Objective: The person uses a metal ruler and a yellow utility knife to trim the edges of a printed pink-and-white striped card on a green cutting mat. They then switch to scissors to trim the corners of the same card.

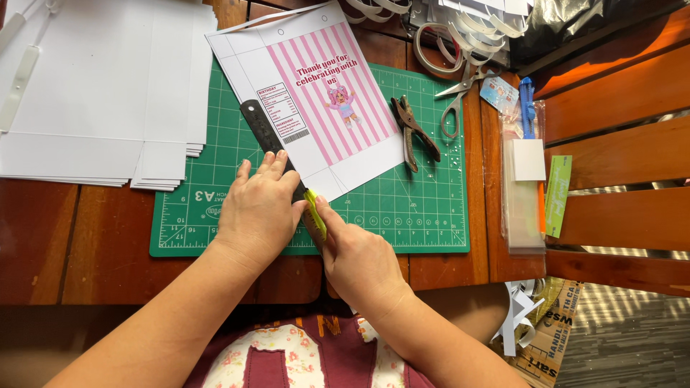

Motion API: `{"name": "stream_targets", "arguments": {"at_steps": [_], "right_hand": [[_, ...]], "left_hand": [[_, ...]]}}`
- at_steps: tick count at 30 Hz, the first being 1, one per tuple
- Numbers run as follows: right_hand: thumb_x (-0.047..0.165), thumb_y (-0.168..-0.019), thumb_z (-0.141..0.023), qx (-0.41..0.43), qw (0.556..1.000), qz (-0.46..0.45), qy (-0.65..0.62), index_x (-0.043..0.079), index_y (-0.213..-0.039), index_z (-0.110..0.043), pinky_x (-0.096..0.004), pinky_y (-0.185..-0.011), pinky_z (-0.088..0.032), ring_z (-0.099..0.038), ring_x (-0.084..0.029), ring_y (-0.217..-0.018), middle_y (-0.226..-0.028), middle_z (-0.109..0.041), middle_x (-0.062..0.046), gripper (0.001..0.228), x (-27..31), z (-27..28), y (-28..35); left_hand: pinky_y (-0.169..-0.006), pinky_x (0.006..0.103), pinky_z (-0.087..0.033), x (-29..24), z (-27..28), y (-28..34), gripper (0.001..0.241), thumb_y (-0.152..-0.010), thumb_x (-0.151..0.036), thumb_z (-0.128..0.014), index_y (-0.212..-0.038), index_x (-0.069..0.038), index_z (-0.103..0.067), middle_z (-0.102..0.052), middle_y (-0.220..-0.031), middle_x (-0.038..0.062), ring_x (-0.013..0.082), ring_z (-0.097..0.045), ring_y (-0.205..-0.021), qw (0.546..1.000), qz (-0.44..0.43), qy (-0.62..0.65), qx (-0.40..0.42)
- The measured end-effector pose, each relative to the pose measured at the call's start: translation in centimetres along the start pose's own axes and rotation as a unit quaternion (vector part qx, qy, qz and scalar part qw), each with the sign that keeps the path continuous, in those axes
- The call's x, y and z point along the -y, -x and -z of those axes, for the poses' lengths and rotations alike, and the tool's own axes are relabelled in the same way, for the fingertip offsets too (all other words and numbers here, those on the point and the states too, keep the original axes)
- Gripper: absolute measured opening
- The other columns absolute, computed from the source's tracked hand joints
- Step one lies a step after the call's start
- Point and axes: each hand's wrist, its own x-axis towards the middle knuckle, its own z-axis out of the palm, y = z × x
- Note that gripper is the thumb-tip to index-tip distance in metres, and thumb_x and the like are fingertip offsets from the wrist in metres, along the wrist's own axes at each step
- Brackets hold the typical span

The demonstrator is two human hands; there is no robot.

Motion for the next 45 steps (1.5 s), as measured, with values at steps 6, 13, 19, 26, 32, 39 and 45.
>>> {"name": "stream_targets", "arguments": {"at_steps": [6,13,19,26,32,39,45], "right_hand": [[0.024,-0.092,-0.054,-0.025,0.999,0.016,-0.016,0.034,-0.152,-0.049,-0.053,-0.063,-0.061,-0.074,-0.043,-0.073,-0.078,-0.074,-0.018,0.062,-0.6,-0.4,0.6],[0.027,-0.096,-0.057,0.014,1.0,-0.013,-0.018,0.031,-0.154,-0.046,-0.061,-0.055,-0.048,-0.064,-0.049,-0.066,-0.084,-0.072,-0.014,0.06,-1.5,-1.1,1.5],[0.023,-0.091,-0.059,0.008,1.0,0.002,-0.003,0.028,-0.155,-0.045,-0.059,-0.052,-0.048,-0.063,-0.046,-0.06,-0.074,-0.067,-0.012,0.066,-2.1,-1.5,2.4],[0.026,-0.091,-0.058,0.03,0.999,-0.035,-0.024,0.034,-0.153,-0.048,-0.061,-0.06,-0.05,-0.067,-0.049,-0.069,-0.092,-0.076,-0.013,0.063,-2.4,-1.1,3.4],[0.031,-0.095,-0.054,-0.001,0.999,-0.013,-0.043,0.039,-0.153,-0.043,-0.056,-0.062,-0.051,-0.068,-0.044,-0.07,-0.094,-0.077,-0.007,0.06,-4.9,-1.3,3.7],[0.058,-0.062,-0.095,-0.041,0.991,-0.072,-0.109,0.018,-0.107,-0.065,-0.036,-0.071,-0.053,-0.067,-0.019,-0.078,-0.089,-0.07,0.004,0.067,-7.9,-4.3,7.3],[0.041,-0.065,-0.097,-0.007,0.992,-0.062,-0.107,0.021,-0.106,-0.064,-0.038,-0.078,-0.053,-0.068,-0.024,-0.09,-0.1,-0.071,0.002,0.056,-7.2,-5.2,7.8]], "left_hand": [[-0.118,0.0559,-0.035,-0.1,0.5,0.0,0.038,-0.083,-0.041,-0.078,-0.111,-0.017,-0.07,-0.061,-0.147,0.016,0.0306,-0.057,-0.137,1.0,-0.001,-0.003,0.003],[-0.113,0.0576,-0.038,0.5,-0.6,-0.1,0.045,-0.078,-0.039,-0.08,-0.111,-0.011,-0.068,-0.057,-0.15,0.017,0.0359,-0.052,-0.14,0.999,-0.026,0.015,-0.023],[-0.113,0.057,-0.038,0.4,-0.4,-0.2,0.044,-0.079,-0.04,-0.079,-0.111,-0.011,-0.068,-0.057,-0.15,0.017,0.0351,-0.052,-0.141,1.0,-0.025,0.006,-0.016],[-0.114,0.0572,-0.038,0.4,-0.4,-0.3,0.046,-0.079,-0.041,-0.079,-0.112,-0.011,-0.068,-0.057,-0.15,0.016,0.0351,-0.051,-0.141,1.0,-0.02,0.005,-0.005],[-0.114,0.0569,-0.038,0.4,-0.1,-0.1,0.048,-0.08,-0.04,-0.078,-0.117,-0.011,-0.067,-0.055,-0.152,0.015,0.0346,-0.05,-0.142,1.0,-0.022,0.016,-0.009],[-0.115,0.0554,-0.037,0.7,-0.7,0.8,0.034,-0.086,-0.035,-0.075,-0.105,-0.009,-0.068,-0.053,-0.154,0.018,0.0353,-0.046,-0.145,0.995,-0.018,0.094,-0.042],[-0.105,0.0441,-0.048,0.6,0.7,1.3,0.028,-0.088,-0.025,-0.075,-0.111,-0.01,-0.07,-0.062,-0.144,0.014,0.03,-0.058,-0.132,0.957,0.041,0.261,-0.119]]}}
